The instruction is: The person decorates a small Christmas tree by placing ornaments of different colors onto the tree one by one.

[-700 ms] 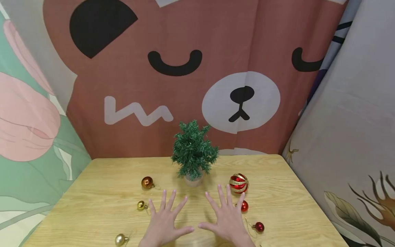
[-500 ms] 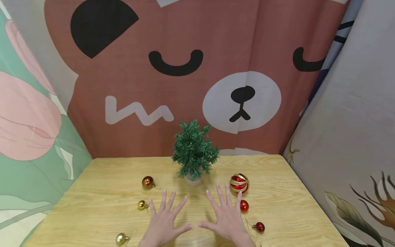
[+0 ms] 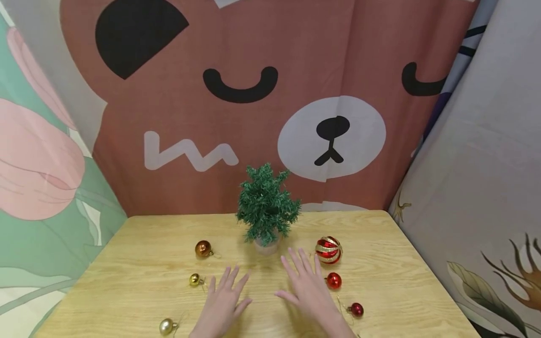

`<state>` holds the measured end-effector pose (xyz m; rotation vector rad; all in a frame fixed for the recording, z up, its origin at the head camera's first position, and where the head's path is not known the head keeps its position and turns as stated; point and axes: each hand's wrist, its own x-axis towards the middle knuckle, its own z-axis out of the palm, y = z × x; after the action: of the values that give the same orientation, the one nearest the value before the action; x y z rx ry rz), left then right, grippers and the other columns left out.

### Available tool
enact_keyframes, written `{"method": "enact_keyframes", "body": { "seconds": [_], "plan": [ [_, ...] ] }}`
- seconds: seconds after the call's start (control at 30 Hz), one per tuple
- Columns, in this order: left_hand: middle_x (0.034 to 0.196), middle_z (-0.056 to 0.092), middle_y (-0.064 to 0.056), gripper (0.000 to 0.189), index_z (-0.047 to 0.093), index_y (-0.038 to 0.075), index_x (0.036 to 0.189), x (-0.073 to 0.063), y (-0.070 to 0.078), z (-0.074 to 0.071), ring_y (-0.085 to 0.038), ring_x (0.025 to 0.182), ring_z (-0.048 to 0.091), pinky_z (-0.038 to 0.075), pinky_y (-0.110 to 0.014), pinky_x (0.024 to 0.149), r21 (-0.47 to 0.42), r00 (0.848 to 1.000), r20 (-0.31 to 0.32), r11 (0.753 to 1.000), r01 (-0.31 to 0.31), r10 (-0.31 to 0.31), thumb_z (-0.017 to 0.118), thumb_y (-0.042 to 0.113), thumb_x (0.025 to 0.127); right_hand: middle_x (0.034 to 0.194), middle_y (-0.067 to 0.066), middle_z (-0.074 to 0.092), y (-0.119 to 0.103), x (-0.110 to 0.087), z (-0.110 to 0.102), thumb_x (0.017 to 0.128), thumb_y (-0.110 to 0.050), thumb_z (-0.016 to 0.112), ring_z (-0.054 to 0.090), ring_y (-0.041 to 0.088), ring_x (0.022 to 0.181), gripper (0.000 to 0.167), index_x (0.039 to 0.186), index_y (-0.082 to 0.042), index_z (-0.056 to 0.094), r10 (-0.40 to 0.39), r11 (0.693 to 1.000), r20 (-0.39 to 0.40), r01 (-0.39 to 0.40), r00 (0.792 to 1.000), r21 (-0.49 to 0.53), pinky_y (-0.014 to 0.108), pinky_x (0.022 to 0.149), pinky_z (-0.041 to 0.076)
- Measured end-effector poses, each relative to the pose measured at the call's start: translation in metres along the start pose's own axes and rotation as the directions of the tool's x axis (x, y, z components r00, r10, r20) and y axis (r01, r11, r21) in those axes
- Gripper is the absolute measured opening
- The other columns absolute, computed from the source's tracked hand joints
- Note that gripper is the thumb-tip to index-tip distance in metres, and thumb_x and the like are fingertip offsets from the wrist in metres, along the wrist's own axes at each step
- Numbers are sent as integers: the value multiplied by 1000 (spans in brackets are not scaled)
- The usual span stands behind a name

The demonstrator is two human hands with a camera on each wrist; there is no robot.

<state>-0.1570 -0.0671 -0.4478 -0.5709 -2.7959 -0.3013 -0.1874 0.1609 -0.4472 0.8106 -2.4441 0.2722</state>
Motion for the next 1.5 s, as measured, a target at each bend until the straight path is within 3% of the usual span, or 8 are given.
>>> {"method": "enact_keyframes", "body": {
  "seconds": [0.1,0.27,0.43,0.6,0.83,0.97,1.23,1.5],
  "plan": [
    [122,51,-18,41,61,7,112,0,-1,-1,-37,115,42,35,-61,84,-9,1000,-10,1000,-11,10,62,34,81,132,17,42,2,5,-1,77,-49,60,34,37,121,66,126,-6,50,-60,998,-57,61,997,14,61,94,23],
    [104,61,-11,33,65,7,103,-1,-2,-2,-28,97,55,46,-50,76,10,998,-50,999,-41,42,67,29,78,125,16,49,6,16,-3,88,-48,46,43,37,113,55,119,-4,55,-132,990,-129,138,983,40,61,87,32],
    [89,64,-5,30,67,6,97,-4,-3,-2,-21,82,60,49,-40,66,20,992,-99,997,-80,82,71,26,75,114,12,56,10,30,-4,93,-44,38,49,32,106,50,110,-2,59,-205,971,-240,228,949,75,54,82,39],
    [86,65,-5,28,67,5,95,-6,-2,-3,-20,80,60,49,-38,64,-2,991,-102,996,-84,83,72,23,74,108,12,59,12,42,-1,91,-35,49,52,30,101,39,105,-1,61,-248,949,-310,295,918,114,49,80,41],
    [88,64,-6,29,67,4,96,-9,-4,-3,-21,81,60,49,-38,66,-53,993,-100,996,-72,67,72,21,73,104,12,60,12,58,6,95,-36,38,54,30,98,44,103,0,62,-278,936,-346,333,896,112,48,79,43],
    [88,64,-6,28,67,4,96,-12,-5,-4,-21,80,60,49,-38,65,-69,991,-115,994,-79,71,72,20,73,101,13,61,11,65,8,94,-31,45,55,30,97,38,101,1,63,-285,932,-354,344,891,117,46,80,43],
    [89,64,-7,29,66,3,97,-17,-7,-8,-22,82,60,50,-39,66,-109,998,-37,993,-51,47,71,20,75,99,13,62,11,79,9,88,-22,57,55,29,96,27,99,2,64,-318,926,-349,367,881,83,43,81,43],
    [87,64,-7,26,66,2,95,-24,-10,-11,-22,79,61,50,-37,63,-136,993,-94,987,-88,76,71,17,75,95,12,64,6,90,15,93,-23,49,57,29,93,30,98,2,65,-352,919,-340,392,872,53,40,82,44]
  ]
}}
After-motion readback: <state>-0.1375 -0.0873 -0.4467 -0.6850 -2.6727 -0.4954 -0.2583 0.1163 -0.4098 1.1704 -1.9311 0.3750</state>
